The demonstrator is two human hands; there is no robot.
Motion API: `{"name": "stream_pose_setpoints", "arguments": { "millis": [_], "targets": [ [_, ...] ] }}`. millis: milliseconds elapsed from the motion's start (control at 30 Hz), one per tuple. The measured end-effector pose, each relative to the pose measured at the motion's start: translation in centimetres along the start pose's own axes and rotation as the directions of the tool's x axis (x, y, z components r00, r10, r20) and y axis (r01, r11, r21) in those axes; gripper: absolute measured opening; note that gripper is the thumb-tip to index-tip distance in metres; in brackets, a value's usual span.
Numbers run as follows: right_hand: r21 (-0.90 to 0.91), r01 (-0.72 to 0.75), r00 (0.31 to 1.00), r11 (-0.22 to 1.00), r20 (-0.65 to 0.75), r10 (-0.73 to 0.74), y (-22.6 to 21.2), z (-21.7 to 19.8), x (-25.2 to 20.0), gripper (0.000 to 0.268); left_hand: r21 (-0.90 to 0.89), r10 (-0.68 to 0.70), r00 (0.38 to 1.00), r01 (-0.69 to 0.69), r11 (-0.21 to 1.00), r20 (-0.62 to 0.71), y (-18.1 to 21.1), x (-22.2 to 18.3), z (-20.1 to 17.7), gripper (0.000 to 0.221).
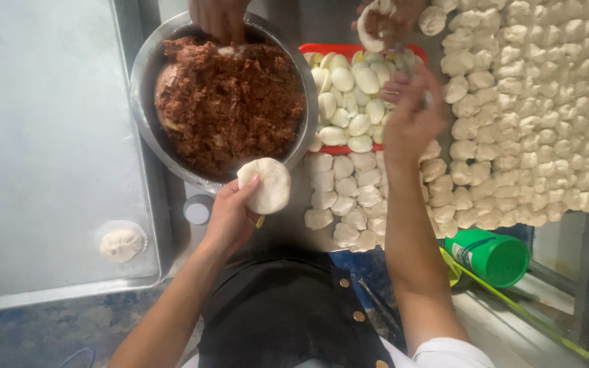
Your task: The person fills pieces of dough with a meat mixture and egg slices, then folds and pinches the dough to seal it, placing the finished buns on a metal tray.
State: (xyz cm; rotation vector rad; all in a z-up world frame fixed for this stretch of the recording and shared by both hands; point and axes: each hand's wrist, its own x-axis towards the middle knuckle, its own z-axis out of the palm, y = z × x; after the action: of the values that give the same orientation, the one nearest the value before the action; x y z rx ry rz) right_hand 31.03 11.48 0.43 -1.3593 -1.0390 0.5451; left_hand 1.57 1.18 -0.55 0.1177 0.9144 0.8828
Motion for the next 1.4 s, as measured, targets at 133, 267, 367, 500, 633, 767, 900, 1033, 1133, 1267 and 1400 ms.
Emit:
{"name": "stream_pose_setpoints", "arguments": {
  "millis": [133,267,367,500,633,767,900,1033,1133,1267,1400],
  "targets": [
    [-0.273,0.164,0.983,0.948,0.130,-0.132,0.5,0.9,0.4,0.023,0.067,-0.025,0.999,0.026,0.997,-0.022,0.3,0.0,0.0,0.036],
    [-0.294,0.342,0.932,0.893,0.228,-0.282,-0.7,1.7,1.1,0.023,0.061,-0.026,0.999,0.028,0.998,-0.034,0.4,0.0,-0.5,0.036],
    [-0.360,0.443,0.885,0.821,0.321,-0.337,-1.5,2.2,1.7,0.024,0.076,0.000,1.000,0.001,0.997,-0.010,0.2,0.2,-1.0,0.036],
    [-0.339,0.403,0.891,0.850,0.358,-0.280,-2.1,2.7,2.8,0.019,0.064,0.002,1.000,-0.001,0.998,-0.006,0.1,0.4,-1.1,0.036],
    [-0.364,0.349,0.917,0.863,0.325,-0.234,-3.1,2.4,2.5,0.021,0.002,0.007,1.000,-0.007,1.000,-0.024,0.1,0.4,-1.2,0.034],
    [-0.225,0.265,0.933,0.937,0.306,-0.190,-3.1,2.3,2.1,0.025,0.019,-0.001,1.000,0.001,1.000,-0.022,0.0,0.7,-1.3,0.034],
    [-0.200,0.189,0.963,0.961,0.228,-0.143,-2.6,2.5,1.7,0.026,0.044,-0.008,1.000,0.008,0.999,-0.015,0.0,0.6,-1.1,0.035],
    [0.010,-0.027,0.993,1.000,0.118,0.026,-2.8,2.3,0.9,0.030,-0.009,0.013,1.000,-0.013,1.000,-0.006,0.0,0.3,-1.0,0.034],
    [0.076,-0.115,0.990,0.990,0.094,0.108,-3.2,1.8,1.2,0.032,0.007,0.004,1.000,-0.004,1.000,-0.020,0.3,0.0,-1.0,0.034],
    [0.035,0.021,0.960,0.999,0.278,-0.030,-3.4,0.4,-1.5,0.029,0.012,-0.001,1.000,0.001,1.000,-0.019,0.4,-0.1,-1.0,0.033],
    [-0.048,0.023,0.809,0.999,0.587,0.010,-2.6,1.7,-6.7,0.018,0.004,-0.002,1.000,0.002,1.000,-0.023,0.1,-0.4,-1.5,0.034]
  ]
}}
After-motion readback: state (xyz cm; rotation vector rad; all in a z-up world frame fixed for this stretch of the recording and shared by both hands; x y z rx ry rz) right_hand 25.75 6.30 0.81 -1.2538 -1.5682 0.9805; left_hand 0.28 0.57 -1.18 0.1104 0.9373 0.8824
